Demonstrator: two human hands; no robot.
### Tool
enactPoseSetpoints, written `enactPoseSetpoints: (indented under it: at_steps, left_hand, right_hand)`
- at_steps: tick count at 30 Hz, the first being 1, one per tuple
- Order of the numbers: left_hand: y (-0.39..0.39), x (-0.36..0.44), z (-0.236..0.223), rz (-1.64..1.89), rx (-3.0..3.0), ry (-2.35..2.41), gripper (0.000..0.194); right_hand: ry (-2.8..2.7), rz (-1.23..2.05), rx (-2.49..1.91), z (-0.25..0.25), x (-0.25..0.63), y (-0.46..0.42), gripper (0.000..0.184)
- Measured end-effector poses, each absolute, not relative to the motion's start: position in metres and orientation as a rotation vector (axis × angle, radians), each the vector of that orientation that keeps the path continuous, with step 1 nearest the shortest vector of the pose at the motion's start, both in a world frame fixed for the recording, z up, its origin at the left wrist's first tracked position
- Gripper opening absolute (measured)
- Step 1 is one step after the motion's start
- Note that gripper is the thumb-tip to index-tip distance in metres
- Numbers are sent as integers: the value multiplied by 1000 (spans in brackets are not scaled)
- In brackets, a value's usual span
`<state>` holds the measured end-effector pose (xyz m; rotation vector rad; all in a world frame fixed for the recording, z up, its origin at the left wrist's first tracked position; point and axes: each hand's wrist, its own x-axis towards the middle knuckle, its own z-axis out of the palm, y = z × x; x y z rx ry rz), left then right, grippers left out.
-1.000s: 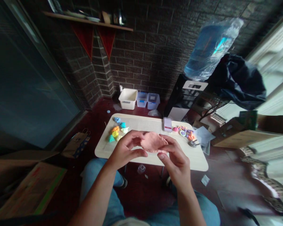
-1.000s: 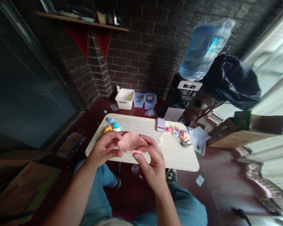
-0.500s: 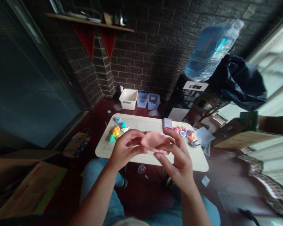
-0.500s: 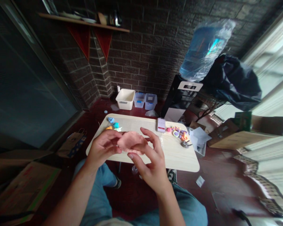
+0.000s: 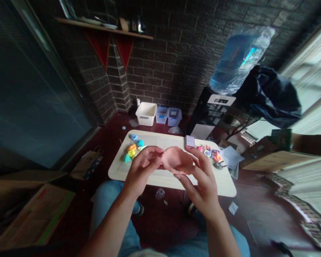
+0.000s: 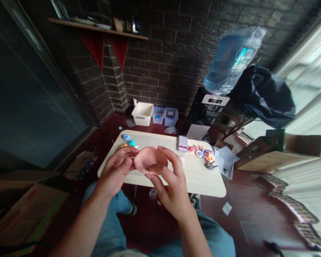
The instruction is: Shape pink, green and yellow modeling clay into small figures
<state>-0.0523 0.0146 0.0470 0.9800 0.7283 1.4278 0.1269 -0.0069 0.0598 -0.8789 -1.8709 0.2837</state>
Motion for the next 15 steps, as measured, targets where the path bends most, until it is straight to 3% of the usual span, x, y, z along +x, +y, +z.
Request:
enactPoseSetpoints:
  at_steps: [15]
  left_hand:
    - [21, -53, 53, 1298, 1054, 1000, 21]
  right_hand:
    - [-2163, 207, -915, 74, 123, -11, 22]
